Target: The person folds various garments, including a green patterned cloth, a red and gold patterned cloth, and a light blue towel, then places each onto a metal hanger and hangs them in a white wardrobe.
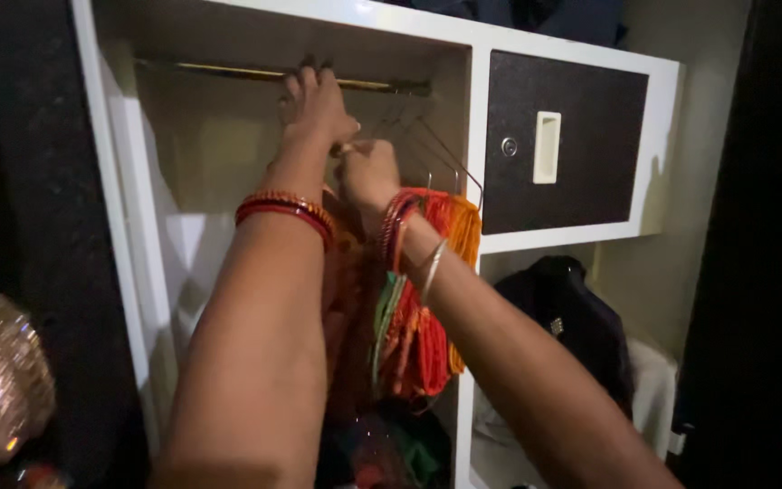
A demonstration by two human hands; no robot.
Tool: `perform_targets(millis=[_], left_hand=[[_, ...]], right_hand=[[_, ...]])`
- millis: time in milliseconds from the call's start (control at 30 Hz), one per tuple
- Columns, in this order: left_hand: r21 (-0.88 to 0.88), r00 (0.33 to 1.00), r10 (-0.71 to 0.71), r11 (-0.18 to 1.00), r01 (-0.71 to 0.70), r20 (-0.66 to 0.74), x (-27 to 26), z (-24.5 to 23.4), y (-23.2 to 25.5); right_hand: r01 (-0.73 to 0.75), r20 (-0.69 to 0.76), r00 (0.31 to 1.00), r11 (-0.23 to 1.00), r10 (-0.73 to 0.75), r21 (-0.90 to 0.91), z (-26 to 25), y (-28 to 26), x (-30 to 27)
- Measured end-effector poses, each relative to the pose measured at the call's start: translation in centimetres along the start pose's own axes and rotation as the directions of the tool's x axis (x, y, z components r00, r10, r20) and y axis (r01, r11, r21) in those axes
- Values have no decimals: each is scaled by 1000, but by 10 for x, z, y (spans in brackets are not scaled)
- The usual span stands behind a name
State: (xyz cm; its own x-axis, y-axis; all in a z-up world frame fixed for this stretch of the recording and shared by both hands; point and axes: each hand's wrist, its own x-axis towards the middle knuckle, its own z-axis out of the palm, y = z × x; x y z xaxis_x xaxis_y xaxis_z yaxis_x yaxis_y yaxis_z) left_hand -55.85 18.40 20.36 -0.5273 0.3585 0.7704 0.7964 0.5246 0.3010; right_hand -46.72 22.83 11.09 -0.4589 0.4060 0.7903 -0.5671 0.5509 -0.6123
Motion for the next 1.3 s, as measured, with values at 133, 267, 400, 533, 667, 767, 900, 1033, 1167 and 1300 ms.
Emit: perform_targets(millis=[133,267,400,533,667,767,900,1033,1167,1300], left_hand=[[48,986,108,994,-103,-127,37,13,3],[55,992,88,995,-83,-88,65,24,3],[144,990,111,985,-97,-92,71,33,2],[198,987,128,974,-107,-101,63,37,4],[296,978,154,949,-108,-138,54,49,7],[318,949,197,941,-113,-245,54,58,4],[264,876,279,947,-184,-393,56,73,-1],[-22,912,205,973,-228,-355,45,89,-15],[-452,863,-126,883,-127,-488,-5,135,-46],[-740,861,-456,655,153,-226,-70,194,-92]], right_hand=[[-84,-34,996,996,83,-24,-15,-9,24],[-128,-37,991,988,125,-91,-24,-8,51],[-181,-23,983,979,180,-93,-38,10,72],[-153,-14,988,981,153,-115,-50,23,81],[-212,-16,976,941,215,-263,-62,29,71],[-221,54,966,914,253,-340,-75,27,70],[49,223,969,800,108,-599,-83,27,80],[163,250,966,593,67,-789,-83,27,75],[397,286,897,329,-337,-857,-83,18,49],[347,277,912,211,-302,-914,-71,5,35]])
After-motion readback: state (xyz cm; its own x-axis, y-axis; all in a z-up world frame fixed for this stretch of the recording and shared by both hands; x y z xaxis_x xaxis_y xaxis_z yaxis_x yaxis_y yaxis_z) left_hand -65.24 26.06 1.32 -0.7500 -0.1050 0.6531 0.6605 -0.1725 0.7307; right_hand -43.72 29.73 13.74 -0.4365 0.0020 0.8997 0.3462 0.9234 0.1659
